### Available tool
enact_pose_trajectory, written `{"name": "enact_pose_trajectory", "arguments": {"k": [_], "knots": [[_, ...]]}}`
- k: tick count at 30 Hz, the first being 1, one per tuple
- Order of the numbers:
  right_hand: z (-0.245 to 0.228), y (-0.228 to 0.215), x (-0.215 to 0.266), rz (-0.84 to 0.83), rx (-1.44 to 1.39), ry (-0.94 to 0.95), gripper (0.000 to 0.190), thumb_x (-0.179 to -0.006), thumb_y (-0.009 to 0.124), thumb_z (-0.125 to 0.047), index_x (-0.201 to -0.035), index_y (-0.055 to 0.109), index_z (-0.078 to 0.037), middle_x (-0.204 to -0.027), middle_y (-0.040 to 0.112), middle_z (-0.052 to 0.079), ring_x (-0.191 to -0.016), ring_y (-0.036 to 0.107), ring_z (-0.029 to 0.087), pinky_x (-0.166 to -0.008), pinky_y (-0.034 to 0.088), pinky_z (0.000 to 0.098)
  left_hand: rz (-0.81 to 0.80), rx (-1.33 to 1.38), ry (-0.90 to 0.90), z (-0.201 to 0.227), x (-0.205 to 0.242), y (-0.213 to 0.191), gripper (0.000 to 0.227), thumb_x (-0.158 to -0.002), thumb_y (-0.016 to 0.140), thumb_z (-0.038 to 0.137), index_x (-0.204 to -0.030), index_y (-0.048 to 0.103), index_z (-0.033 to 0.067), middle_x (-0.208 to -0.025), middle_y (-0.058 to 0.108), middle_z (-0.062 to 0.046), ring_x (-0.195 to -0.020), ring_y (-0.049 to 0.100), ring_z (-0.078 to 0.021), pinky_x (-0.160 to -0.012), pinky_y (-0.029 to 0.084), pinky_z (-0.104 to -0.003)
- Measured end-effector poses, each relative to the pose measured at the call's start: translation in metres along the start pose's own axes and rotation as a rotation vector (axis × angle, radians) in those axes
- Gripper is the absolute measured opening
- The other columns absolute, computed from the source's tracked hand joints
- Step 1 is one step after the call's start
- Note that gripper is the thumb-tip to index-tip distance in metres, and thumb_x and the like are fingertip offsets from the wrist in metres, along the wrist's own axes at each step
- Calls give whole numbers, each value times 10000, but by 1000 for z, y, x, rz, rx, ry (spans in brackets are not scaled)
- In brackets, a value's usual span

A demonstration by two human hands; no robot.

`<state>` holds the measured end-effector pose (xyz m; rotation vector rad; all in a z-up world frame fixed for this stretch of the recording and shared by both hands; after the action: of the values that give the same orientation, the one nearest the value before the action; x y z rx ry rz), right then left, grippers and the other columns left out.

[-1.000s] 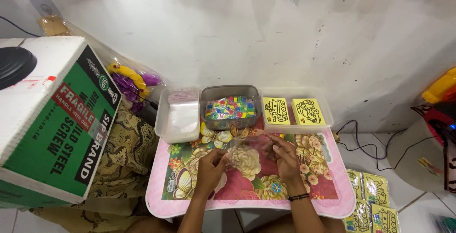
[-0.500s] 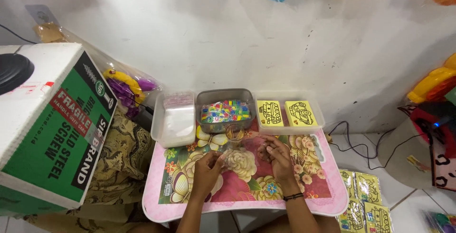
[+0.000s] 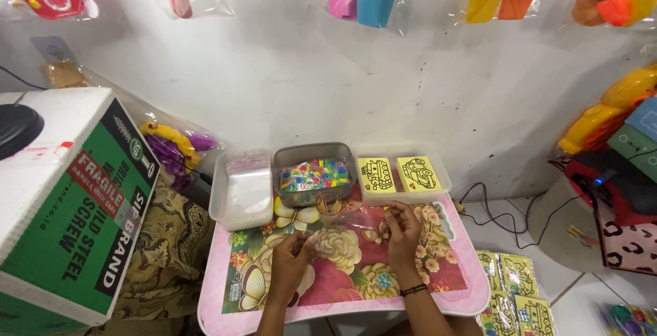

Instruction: A person is creating sticker art by picking small colorful stickers from a container and placing them onto a yellow card with a pre-printed design.

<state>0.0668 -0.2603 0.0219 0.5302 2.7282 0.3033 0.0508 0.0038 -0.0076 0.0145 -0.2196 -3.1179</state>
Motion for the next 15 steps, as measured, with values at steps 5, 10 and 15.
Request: {"name": "enact_pose_trajectory", "arguments": {"k": [5,10,15], "knots": [[-33,-3,-25,118,381,-213,157,-921,610,-11,-1054,692,-28,-813,653,38,-618,517,108,-565,430,239,-9,159,-26,-14,-4,-5,136,-969,681,69,-974,713,-63,-716,655,-111,-610,555,-167,-581,466,-297],[-49,-14,-88,82,825,-392,107,-850,654,-40,-942,708,-58,-934,661,75,-886,607,219,-784,526,335,-44,320,19,-40,-18,-13,104,-987,647,40,-976,660,-63,-682,623,-119,-573,523,-178,-540,442,-316],[-19,-28,-151,-257,1300,-232,296,-745,712,-158,-1010,776,-43,-1108,679,173,-1014,616,347,-868,556,412,-18,519,59,-61,-27,-24,173,-981,662,96,-1051,652,-62,-753,655,-170,-579,565,-218,-516,473,-340]]}}
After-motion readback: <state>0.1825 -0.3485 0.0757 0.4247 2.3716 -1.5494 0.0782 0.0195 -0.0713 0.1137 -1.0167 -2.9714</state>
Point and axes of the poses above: each hand's wrist, its own x-axis away from the middle knuckle, its own y-axis out of the palm, z = x × y, the point moved 5 cm from there along -x, towards the middle knuckle
